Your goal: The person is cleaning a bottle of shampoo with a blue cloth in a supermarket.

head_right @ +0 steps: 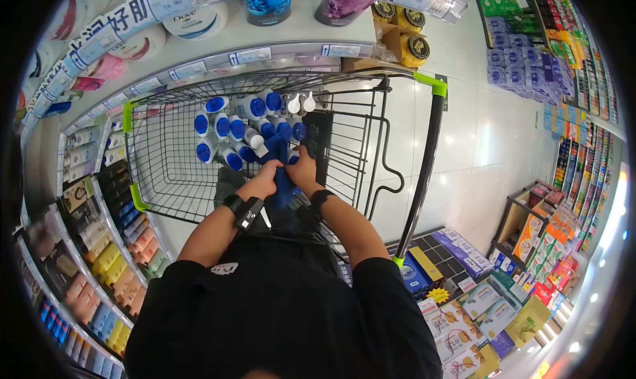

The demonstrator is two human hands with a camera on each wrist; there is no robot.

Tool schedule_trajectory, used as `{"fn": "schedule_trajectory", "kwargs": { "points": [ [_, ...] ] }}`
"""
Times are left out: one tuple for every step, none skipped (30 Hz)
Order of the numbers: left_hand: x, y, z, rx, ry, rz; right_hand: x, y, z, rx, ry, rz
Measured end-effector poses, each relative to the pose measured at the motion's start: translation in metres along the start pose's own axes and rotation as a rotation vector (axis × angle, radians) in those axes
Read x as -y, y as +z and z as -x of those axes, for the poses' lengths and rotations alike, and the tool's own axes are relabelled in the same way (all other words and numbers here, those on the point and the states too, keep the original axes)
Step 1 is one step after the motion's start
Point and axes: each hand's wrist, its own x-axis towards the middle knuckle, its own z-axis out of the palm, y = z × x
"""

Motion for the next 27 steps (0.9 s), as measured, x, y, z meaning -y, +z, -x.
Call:
{"fn": "schedule_trajectory", "kwargs": {
  "points": [
    [0.002,0.001,-0.005,-0.005,0.011,-0.031,-0.007,0.006,-0.002,-0.041,-0.014,0.007],
    [0.003,0.002,-0.009,-0.01,0.024,-0.06,-0.007,0.006,-0.003,-0.082,-0.031,0.014],
    [0.003,0.002,-0.011,-0.016,0.038,-0.09,-0.008,0.005,-0.004,-0.07,-0.023,0.037],
    [0.004,0.002,-0.014,0.003,0.075,-0.108,-0.008,0.004,-0.005,-0.058,-0.014,0.056],
    [0.004,0.003,-0.011,0.008,0.099,-0.152,-0.006,0.003,-0.006,-0.048,-0.005,0.074],
    [0.003,0.003,-0.007,0.012,0.123,-0.198,-0.008,0.004,-0.009,-0.035,-0.022,0.083],
    [0.002,0.003,-0.003,0.016,0.147,-0.246,-0.011,0.004,-0.012,-0.023,-0.038,0.091],
    [-0.002,0.005,0.005,-0.042,0.203,-0.376,-0.013,0.005,-0.015,-0.01,-0.054,0.099],
    [-0.006,0.006,0.016,-0.102,0.255,-0.505,-0.014,0.005,-0.017,0.002,-0.044,0.096],
    [-0.008,0.006,0.023,-0.164,0.304,-0.635,-0.016,0.006,-0.019,0.016,-0.033,0.093],
    [-0.008,-0.002,0.017,-0.154,0.32,-0.631,-0.017,0.007,-0.02,0.029,-0.024,0.09],
    [-0.007,-0.014,0.009,-0.143,0.338,-0.628,-0.017,0.008,-0.021,0.028,-0.02,0.097],
    [-0.007,-0.027,0.002,-0.137,0.355,-0.624,-0.018,0.011,-0.02,0.03,-0.018,0.101],
    [-0.009,-0.035,0.002,-0.074,0.363,-0.658,-0.019,0.014,-0.02,0.021,-0.009,0.104],
    [-0.007,-0.046,-0.007,-0.14,0.406,-0.777,-0.023,0.017,-0.02,0.028,0.005,0.113],
    [-0.005,-0.053,-0.017,-0.203,0.451,-0.897,-0.027,0.02,-0.021,0.032,0.019,0.124],
    [-0.006,-0.058,-0.024,-0.264,0.5,-1.015,-0.029,0.02,-0.023,0.033,0.032,0.137],
    [-0.011,-0.051,-0.01,-0.268,0.494,-1.13,-0.029,0.019,-0.021,0.059,0.072,0.149],
    [-0.016,-0.047,0.005,-0.271,0.488,-1.243,-0.03,0.018,-0.017,0.086,0.113,0.164],
    [-0.02,-0.042,0.018,-0.275,0.485,-1.355,-0.031,0.016,-0.012,0.112,0.151,0.178],
    [-0.02,-0.048,0.014,-0.184,0.416,-1.524,-0.032,0.014,-0.006,0.119,0.154,0.2],
    [-0.021,-0.056,0.009,-0.097,0.347,-1.689,-0.033,0.013,0.003,0.126,0.151,0.22],
    [-0.022,-0.064,0.001,-0.016,0.277,-1.854,-0.032,0.014,0.012,0.13,0.141,0.235],
    [-0.015,-0.075,-0.01,0.023,0.345,-1.902,-0.041,0.018,0.019,0.188,0.071,0.248],
    [-0.01,-0.083,-0.016,0.054,0.424,-1.954,-0.057,0.026,0.021,0.236,-0.007,0.26],
    [-0.013,-0.07,0.012,-0.019,0.382,-1.819,-0.075,0.039,0.018,0.272,-0.018,0.279],
    [-0.008,-0.076,0.004,-0.008,0.452,-1.856,-0.084,0.046,0.023,0.221,-0.094,0.249]
  ]
}}
